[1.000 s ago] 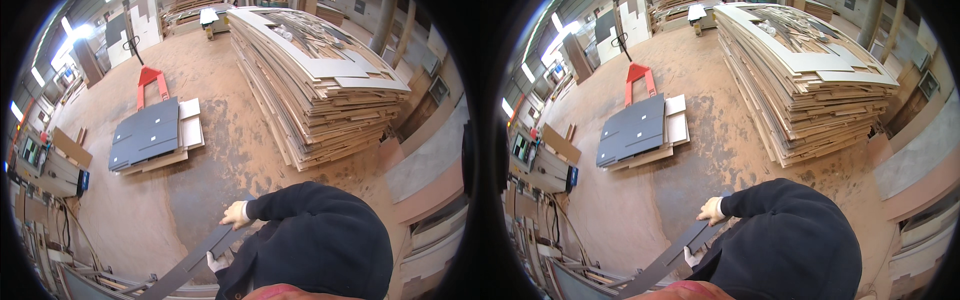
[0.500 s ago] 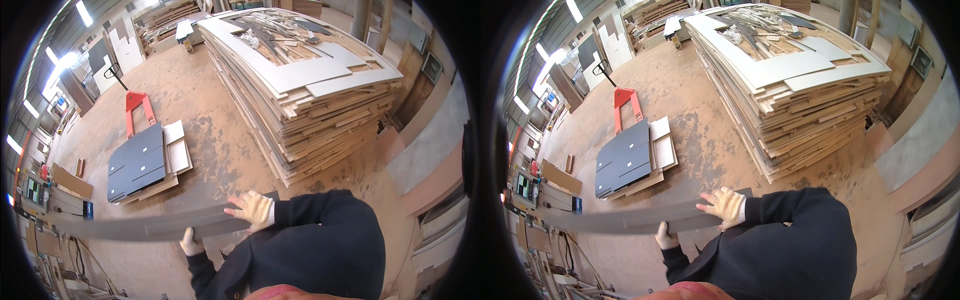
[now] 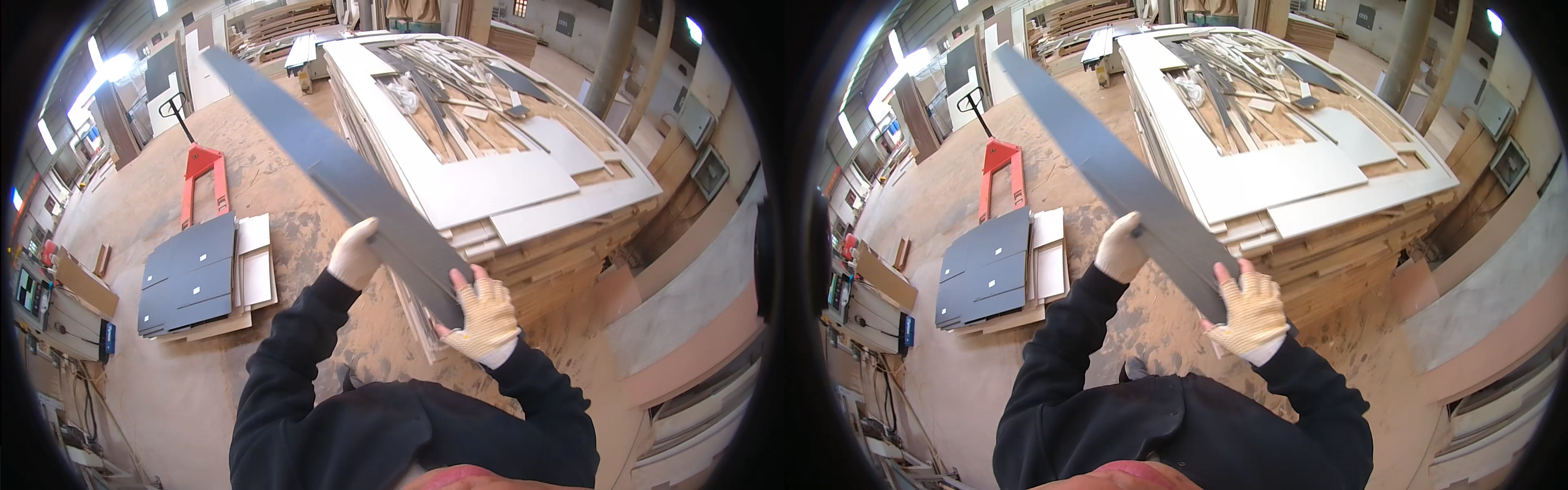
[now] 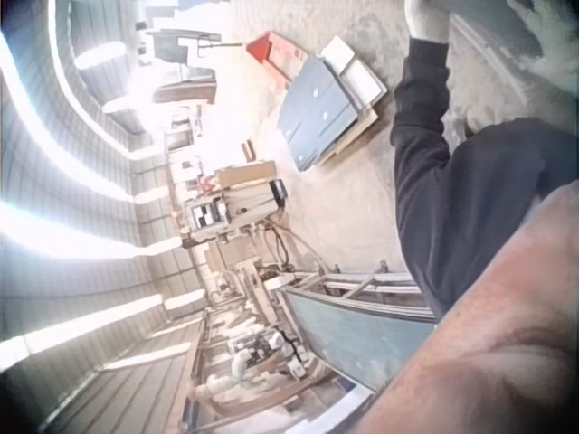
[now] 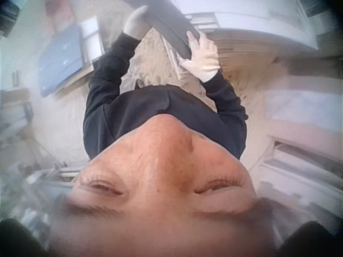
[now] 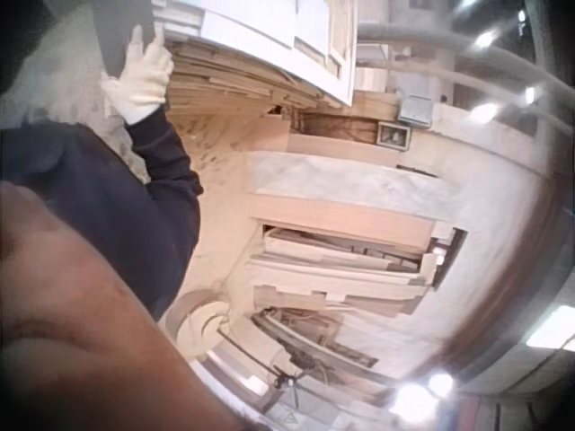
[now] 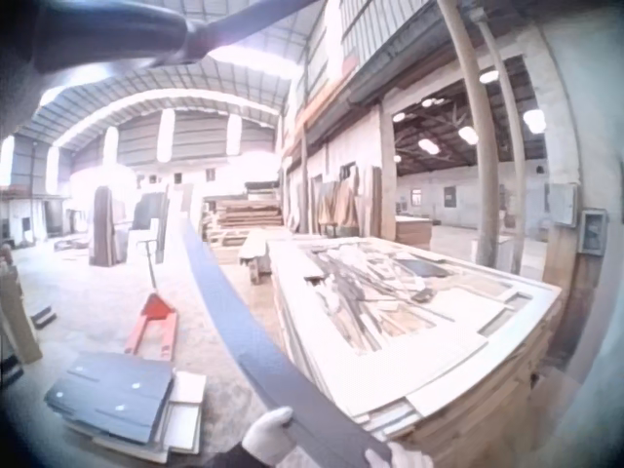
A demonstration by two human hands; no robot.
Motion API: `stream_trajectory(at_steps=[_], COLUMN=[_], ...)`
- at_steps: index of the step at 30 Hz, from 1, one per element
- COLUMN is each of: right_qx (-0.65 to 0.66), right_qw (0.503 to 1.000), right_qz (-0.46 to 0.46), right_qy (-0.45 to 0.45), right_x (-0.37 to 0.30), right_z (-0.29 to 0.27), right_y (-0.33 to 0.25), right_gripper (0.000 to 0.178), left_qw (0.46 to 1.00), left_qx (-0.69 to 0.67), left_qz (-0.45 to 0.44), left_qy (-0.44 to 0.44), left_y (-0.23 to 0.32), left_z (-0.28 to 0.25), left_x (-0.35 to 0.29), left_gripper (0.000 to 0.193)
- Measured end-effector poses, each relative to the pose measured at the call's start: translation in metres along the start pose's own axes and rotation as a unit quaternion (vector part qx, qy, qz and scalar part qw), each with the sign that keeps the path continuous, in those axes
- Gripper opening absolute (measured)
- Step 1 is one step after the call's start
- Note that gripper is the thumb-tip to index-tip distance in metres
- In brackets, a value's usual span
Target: The person repeatedly picks up dark rectangular panels from a stack and places them onto a large flatbed table, then returns to the stack to repeat the process. The person also handles a printed label strip and interacts with a control panel computer.
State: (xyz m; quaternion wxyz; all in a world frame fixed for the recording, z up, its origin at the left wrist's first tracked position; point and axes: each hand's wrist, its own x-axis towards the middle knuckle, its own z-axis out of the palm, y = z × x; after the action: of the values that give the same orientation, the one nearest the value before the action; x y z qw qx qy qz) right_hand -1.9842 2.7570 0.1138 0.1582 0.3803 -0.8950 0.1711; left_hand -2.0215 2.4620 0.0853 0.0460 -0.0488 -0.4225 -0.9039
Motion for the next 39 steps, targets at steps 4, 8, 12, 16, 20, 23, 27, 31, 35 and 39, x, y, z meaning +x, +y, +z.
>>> stream_trajectory(at_steps=[4,8,12,16,20,23,27,31,35,39], right_qx=[-0.019,-0.043,-0.066,-0.09,0.05,-0.05,-0.081,-0.04,-0.06,-0.075], right_qw=[0.997,0.99,0.97,0.957,0.964,0.953,0.95,0.961,0.959,0.944], right_qz=[0.075,0.135,0.224,0.264,0.258,0.281,0.274,0.247,0.243,0.286], right_qy=[-0.004,-0.007,-0.064,-0.082,-0.043,-0.103,-0.127,-0.119,-0.13,-0.148], right_x=[0.076,0.18,0.288,0.387,0.501,0.585,0.683,0.809,0.92,0.987], right_z=[0.005,0.022,0.057,0.095,0.136,0.168,0.226,0.279,0.324,0.372], right_y=[0.031,0.048,0.05,0.072,0.124,0.17,0.23,0.293,0.324,0.329], right_gripper=[0.097,0.098,0.101,0.102,0.094,0.096,0.091,0.092,0.09,0.089], left_qw=[0.987,0.98,0.978,0.962,0.978,0.98,0.963,0.93,0.65,0.584], left_qx=[-0.105,-0.091,-0.101,-0.125,-0.063,0.088,0.214,0.299,0.482,0.442], left_qz=[-0.083,-0.105,-0.136,-0.183,-0.137,-0.095,-0.009,-0.082,-0.348,-0.455], left_qy=[-0.091,-0.14,-0.122,-0.158,-0.143,-0.151,-0.165,0.2,0.474,0.507], left_y=[0.015,0.052,0.088,0.121,0.149,0.173,0.184,0.163,0.121,0.059], left_z=[-0.009,-0.036,-0.079,-0.126,-0.164,-0.231,-0.402,-0.602,-0.698,-0.696], left_x=[0.112,0.225,0.322,0.411,0.475,0.5,0.478,0.331,0.124,0.026], left_gripper=[0.036,0.034,0.04,0.048,0.068,0.069,0.055,0.048,0.044,0.038])
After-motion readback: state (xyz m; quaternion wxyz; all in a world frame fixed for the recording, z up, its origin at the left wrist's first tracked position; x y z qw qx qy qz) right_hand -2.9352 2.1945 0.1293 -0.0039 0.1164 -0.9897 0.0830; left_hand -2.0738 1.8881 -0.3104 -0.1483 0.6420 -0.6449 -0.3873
